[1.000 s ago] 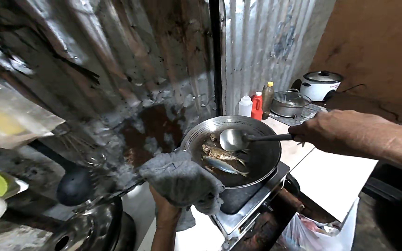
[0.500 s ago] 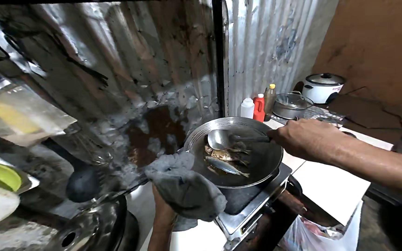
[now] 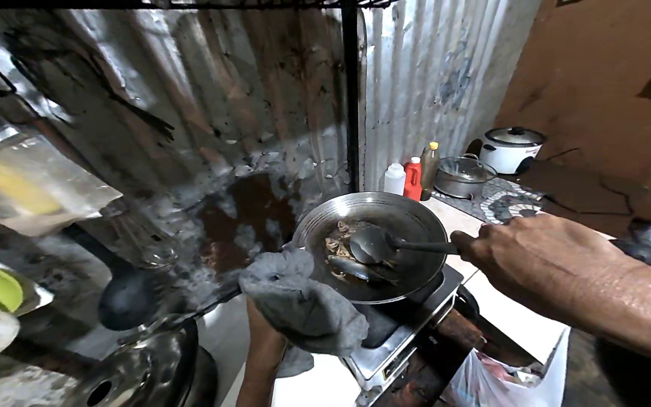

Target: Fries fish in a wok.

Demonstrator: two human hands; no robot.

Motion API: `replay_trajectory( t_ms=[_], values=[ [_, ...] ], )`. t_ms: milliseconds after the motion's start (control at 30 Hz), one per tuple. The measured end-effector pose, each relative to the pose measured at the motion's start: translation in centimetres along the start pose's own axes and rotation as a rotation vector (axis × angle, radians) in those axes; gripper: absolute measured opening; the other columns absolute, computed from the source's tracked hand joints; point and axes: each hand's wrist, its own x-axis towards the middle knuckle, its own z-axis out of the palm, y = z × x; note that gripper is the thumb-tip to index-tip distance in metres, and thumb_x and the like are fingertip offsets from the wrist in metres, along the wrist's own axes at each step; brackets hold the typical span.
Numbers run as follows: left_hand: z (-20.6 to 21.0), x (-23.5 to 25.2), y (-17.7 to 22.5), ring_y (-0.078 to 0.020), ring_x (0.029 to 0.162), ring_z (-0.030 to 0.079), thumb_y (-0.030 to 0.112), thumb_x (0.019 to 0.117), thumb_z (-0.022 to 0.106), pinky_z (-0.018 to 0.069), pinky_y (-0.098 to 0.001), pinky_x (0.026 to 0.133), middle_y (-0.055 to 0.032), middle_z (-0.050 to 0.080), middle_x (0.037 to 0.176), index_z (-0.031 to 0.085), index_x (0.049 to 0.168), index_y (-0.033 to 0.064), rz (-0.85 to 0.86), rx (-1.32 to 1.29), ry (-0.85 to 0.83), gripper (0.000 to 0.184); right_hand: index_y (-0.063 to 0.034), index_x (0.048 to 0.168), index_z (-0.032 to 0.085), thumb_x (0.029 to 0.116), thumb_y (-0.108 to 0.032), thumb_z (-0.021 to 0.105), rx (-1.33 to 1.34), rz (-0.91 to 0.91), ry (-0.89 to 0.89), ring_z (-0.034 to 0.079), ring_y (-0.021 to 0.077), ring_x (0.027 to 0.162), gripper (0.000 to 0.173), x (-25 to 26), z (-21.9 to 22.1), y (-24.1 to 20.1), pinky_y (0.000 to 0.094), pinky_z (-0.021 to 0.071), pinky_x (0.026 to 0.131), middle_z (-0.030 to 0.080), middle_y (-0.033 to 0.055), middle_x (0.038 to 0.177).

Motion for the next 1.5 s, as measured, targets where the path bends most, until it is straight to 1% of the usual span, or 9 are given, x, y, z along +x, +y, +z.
replay_trajectory(
  t_ms=[167, 333, 433, 667, 867, 933, 1033, 1233, 1500],
  values=[
    [0.4, -0.1, 0.5, 0.0013, 0.111, 0.057, 0.005, 0.0828, 0.067, 0.0492, -0.0152, 0.094, -0.0133, 0.055, 0.126, 0.025, 0.145, -0.0119, -0.037, 0.045, 0.014, 0.077, -0.0117, 0.112, 0.07, 0.1005, -0.015, 0.057, -0.011, -0.015, 0.022, 0.069, 0.031, 0.081, 0.018, -0.4, -0.1, -0.9, 0.044, 0.052, 0.064, 0.068, 0.011, 0.085],
    [1.2, -0.1, 1.1, 0.0022, 0.111, 0.057, 0.007, 0.0769, 0.072, 0.0497, -0.0151, 0.093, -0.0136, 0.054, 0.126, 0.023, 0.145, -0.0129, -0.021, 0.06, 0.02, 0.087, -0.0074, 0.102, 0.071, 0.0987, -0.014, 0.06, -0.01, -0.058, 0.137, 0.068, 0.031, 0.073, 0.013, -0.4, 0.3, -2.1, 0.042, 0.0504, 0.057, 0.066, 0.0109, 0.078],
    [1.7, -0.3, 1.7, 0.0002, 0.109, 0.058, 0.008, 0.0772, 0.072, 0.0499, -0.0161, 0.092, -0.0159, 0.054, 0.126, 0.024, 0.146, -0.0134, -0.048, 0.072, 0.052, 0.086, -0.0053, 0.107, 0.071, 0.0993, -0.012, 0.058, -0.036, -0.066, 0.16, 0.067, 0.0303, 0.07, 0.017, -0.6, 0.3, -2.9, 0.0406, 0.0496, 0.055, 0.065, 0.0112, 0.078],
    [1.9, -0.3, 2.1, 0.0029, 0.107, 0.059, 0.012, 0.0741, 0.073, 0.0503, -0.0141, 0.091, -0.0119, 0.057, 0.123, 0.028, 0.143, -0.0126, -0.029, 0.062, 0.045, 0.086, -0.0063, 0.101, 0.071, 0.0981, -0.011, 0.059, -0.06, -0.057, 0.177, 0.066, 0.0284, 0.067, 0.013, -0.5, -0.1, -3.5, 0.0383, 0.0478, 0.053, 0.063, 0.0101, 0.075],
    [2.0, -0.2, 2.2, 0.0057, 0.106, 0.059, 0.012, 0.0739, 0.075, 0.0504, -0.012, 0.09, -0.0093, 0.058, 0.121, 0.028, 0.143, -0.0126, -0.002, 0.068, 0.032, 0.087, 0.0001, 0.097, 0.073, 0.0852, 0.001, 0.068, -0.153, -0.05, 0.483, 0.06, 0.0244, 0.052, 0.013, -1.1, 3.2, -4.6, 0.0334, 0.0432, 0.043, 0.057, 0.0093, 0.064],
    [1.8, -0.4, 2.2, 0.0051, 0.107, 0.059, 0.011, 0.0753, 0.074, 0.0494, -0.0121, 0.091, -0.0108, 0.057, 0.123, 0.027, 0.144, -0.0129, -0.006, 0.1, 0.025, 0.086, -0.0011, 0.1, 0.073, 0.0876, -0.002, 0.067, -0.121, -0.042, 0.406, 0.062, 0.0249, 0.053, 0.013, -1.1, 3.1, -4.4, 0.0341, 0.0449, 0.043, 0.059, 0.0095, 0.065],
    [1.7, -0.6, 2.5, 0.0051, 0.108, 0.057, 0.005, 0.08, 0.07, 0.0476, -0.0111, 0.093, -0.0129, 0.056, 0.123, 0.027, 0.143, -0.0148, -0.016, 0.129, 0.027, 0.079, -0.0044, 0.113, 0.071, 0.0956, -0.012, 0.063, 0.0, -0.067, 0.189, 0.068, 0.0307, 0.069, 0.02, -0.6, 2.2, -2.7, 0.0419, 0.0515, 0.055, 0.066, 0.0119, 0.077],
    [1.7, -0.6, 2.5, 0.0045, 0.109, 0.057, 0.004, 0.0783, 0.071, 0.0478, -0.0118, 0.093, -0.0122, 0.055, 0.123, 0.027, 0.143, -0.0138, -0.026, 0.112, 0.029, 0.08, -0.012, 0.113, 0.068, 0.1022, -0.018, 0.057, 0.097, -0.088, -0.06, 0.07, 0.0322, 0.084, 0.017, 0.5, 1.1, -0.2, 0.0466, 0.0539, 0.068, 0.069, 0.0108, 0.085],
    [1.4, -0.6, 2.0, 0.0056, 0.106, 0.058, 0.007, 0.0749, 0.073, 0.0491, -0.0116, 0.091, -0.0088, 0.058, 0.118, 0.031, 0.139, -0.0143, 0.024, 0.102, 0.016, 0.079, -0.0133, 0.105, 0.07, 0.1033, -0.023, 0.056, 0.06, -0.032, -0.048, 0.069, 0.0317, 0.079, 0.018, 1.2, 0.3, 0.0, 0.0458, 0.0529, 0.064, 0.068, 0.0103, 0.083]
  ],
)
